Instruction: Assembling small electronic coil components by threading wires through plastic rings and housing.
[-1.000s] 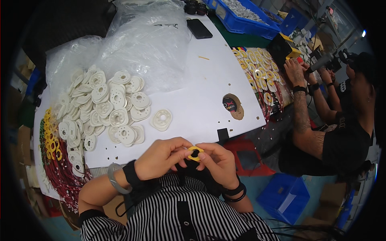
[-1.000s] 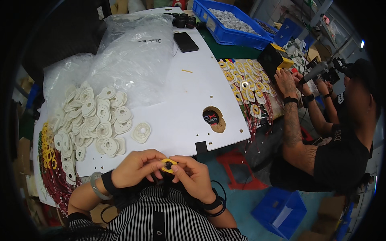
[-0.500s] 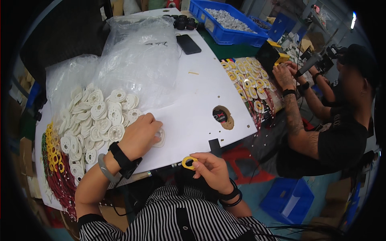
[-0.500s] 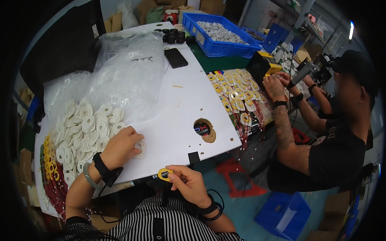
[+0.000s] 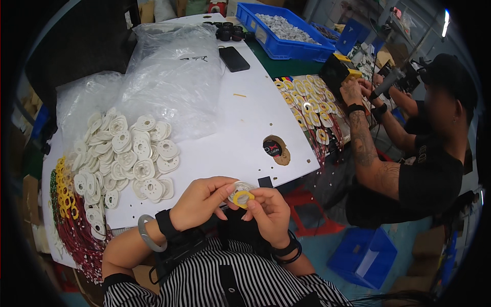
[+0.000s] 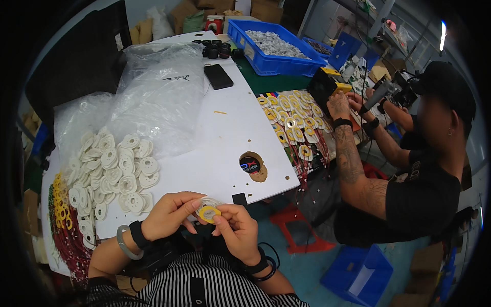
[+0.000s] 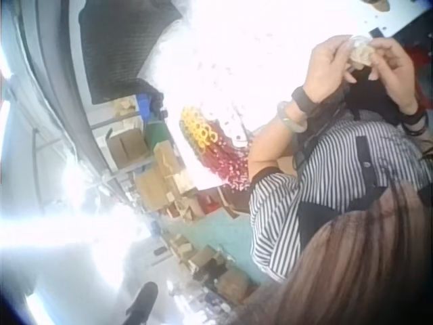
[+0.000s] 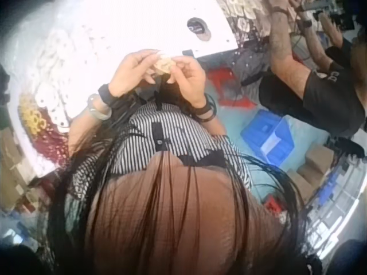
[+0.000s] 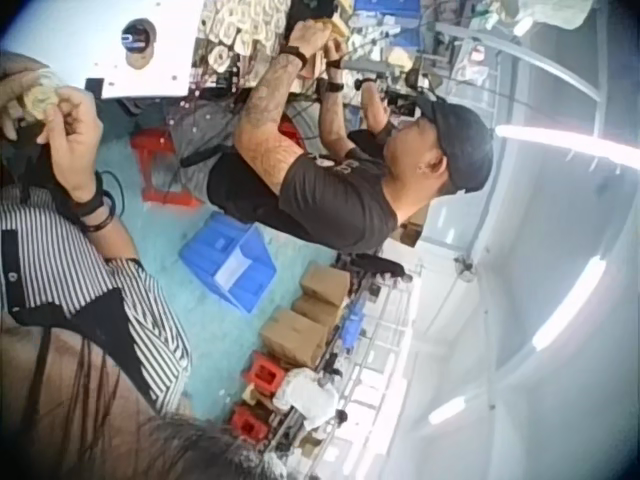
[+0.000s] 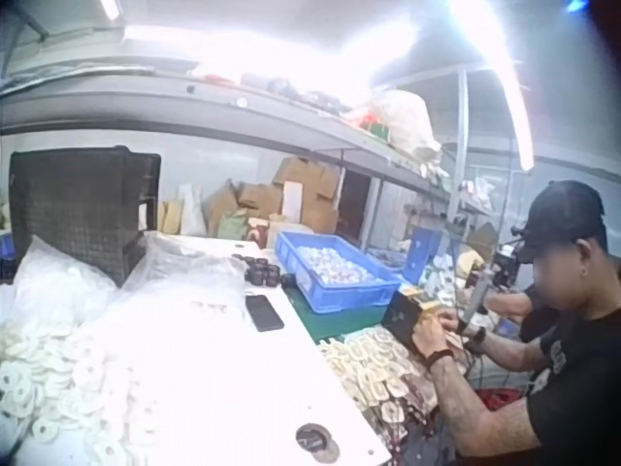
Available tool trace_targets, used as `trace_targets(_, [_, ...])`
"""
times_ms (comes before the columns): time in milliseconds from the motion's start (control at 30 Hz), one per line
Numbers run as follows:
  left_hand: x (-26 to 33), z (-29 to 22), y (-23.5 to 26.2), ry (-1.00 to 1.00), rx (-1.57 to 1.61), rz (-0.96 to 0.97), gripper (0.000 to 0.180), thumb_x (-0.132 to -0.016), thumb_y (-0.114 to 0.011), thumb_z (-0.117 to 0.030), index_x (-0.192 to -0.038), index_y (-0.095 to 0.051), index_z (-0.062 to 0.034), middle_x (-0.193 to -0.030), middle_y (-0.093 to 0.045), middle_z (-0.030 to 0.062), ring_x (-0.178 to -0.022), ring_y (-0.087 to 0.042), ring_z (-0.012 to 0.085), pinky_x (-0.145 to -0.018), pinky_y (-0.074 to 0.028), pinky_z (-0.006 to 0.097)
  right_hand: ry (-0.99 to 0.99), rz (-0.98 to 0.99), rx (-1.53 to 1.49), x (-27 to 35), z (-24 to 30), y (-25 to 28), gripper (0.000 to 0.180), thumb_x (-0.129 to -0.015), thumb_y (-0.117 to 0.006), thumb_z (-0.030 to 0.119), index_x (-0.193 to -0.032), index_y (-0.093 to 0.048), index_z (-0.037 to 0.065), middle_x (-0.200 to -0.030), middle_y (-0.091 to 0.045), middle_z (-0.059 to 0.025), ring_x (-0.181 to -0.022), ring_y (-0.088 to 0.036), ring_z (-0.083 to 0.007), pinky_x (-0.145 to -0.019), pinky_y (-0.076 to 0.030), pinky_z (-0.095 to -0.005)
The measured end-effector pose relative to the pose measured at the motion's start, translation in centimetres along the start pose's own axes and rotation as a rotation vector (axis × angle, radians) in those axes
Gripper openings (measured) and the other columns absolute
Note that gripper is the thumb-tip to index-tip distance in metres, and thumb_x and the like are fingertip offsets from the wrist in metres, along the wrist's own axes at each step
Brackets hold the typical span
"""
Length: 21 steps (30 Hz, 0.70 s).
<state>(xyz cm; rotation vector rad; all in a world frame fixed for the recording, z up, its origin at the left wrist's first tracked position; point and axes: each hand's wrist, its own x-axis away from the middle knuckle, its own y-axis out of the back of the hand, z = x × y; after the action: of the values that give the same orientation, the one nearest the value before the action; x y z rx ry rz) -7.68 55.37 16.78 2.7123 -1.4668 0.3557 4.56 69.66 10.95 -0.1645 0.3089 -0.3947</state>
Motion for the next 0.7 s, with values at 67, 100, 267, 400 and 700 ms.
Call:
trace_targets(67, [-0.1, 0.2, 0.0, 0.001, -0.037, 0.008, 0.034, -0.1, -0.046, -0.023, -0.121, -0.058, 0.0007, -0.095, -0.065, 0.0075, -0.079, -0.062, 0.0103, -0.057, -0.055, 0.021, -0.045, -0.023, -0.032, 0.0, -0.3, 0.3, 0.021, -0.091, -0.059, 0.002, -0.11, -0.053, -0.005, -0.088, -0.066, -0.012, -0.065, -0.061, -0.0078, -0.057, -0.051, -0.0194])
trace_targets(100, [0.0, 0.2, -0.1, -0.001, -0.074, 0.013, 0.035, -0.101, -0.044, -0.024, -0.122, -0.058, 0.0001, -0.096, -0.065, 0.0076, -0.08, -0.062, 0.0105, -0.058, -0.055, 0.022, -0.048, -0.027, -0.032, 0.0, -0.2, 0.3, 0.021, -0.091, -0.059, 0.002, -0.11, -0.053, -0.005, -0.088, -0.066, -0.012, -0.065, -0.061, -0.0078, -0.057, -0.051, -0.0194])
trace_targets(267, [0.2, -0.2, -0.7, -0.014, -0.148, 0.028, 0.034, -0.1, -0.044, -0.024, -0.121, -0.058, 0.0001, -0.095, -0.066, 0.0073, -0.08, -0.062, 0.0108, -0.061, -0.055, 0.023, -0.05, -0.019, -0.017, 0.1, -0.1, 0.5, 0.02, -0.091, -0.059, 0.002, -0.109, -0.053, -0.005, -0.088, -0.066, -0.0115, -0.067, -0.06, -0.007, -0.056, -0.051, -0.0187])
trace_targets(400, [0.7, -0.2, -1.5, -0.049, -0.192, -0.034, 0.031, -0.098, -0.048, -0.021, -0.116, -0.061, 0.0015, -0.092, -0.066, 0.0095, -0.076, -0.063, 0.0119, -0.06, -0.054, 0.024, -0.063, -0.007, -0.008, 0.1, 0.2, 0.4, 0.018, -0.091, -0.059, 0.002, -0.107, -0.054, -0.005, -0.09, -0.066, -0.0113, -0.068, -0.061, -0.0071, -0.057, -0.051, -0.0186])
trace_targets(700, [-0.1, -1.8, -1.4, -0.216, -0.516, -0.014, 0.024, -0.092, -0.058, -0.017, -0.106, -0.064, 0.0021, -0.081, -0.067, 0.0096, -0.067, -0.066, 0.0138, -0.058, -0.051, 0.026, -0.148, -0.045, 0.361, -0.1, 0.2, 1.6, 0.042, -0.088, -0.068, 0.019, -0.115, -0.045, -0.003, -0.065, -0.059, -0.0035, -0.052, -0.051, -0.0046, -0.047, -0.039, -0.0203])
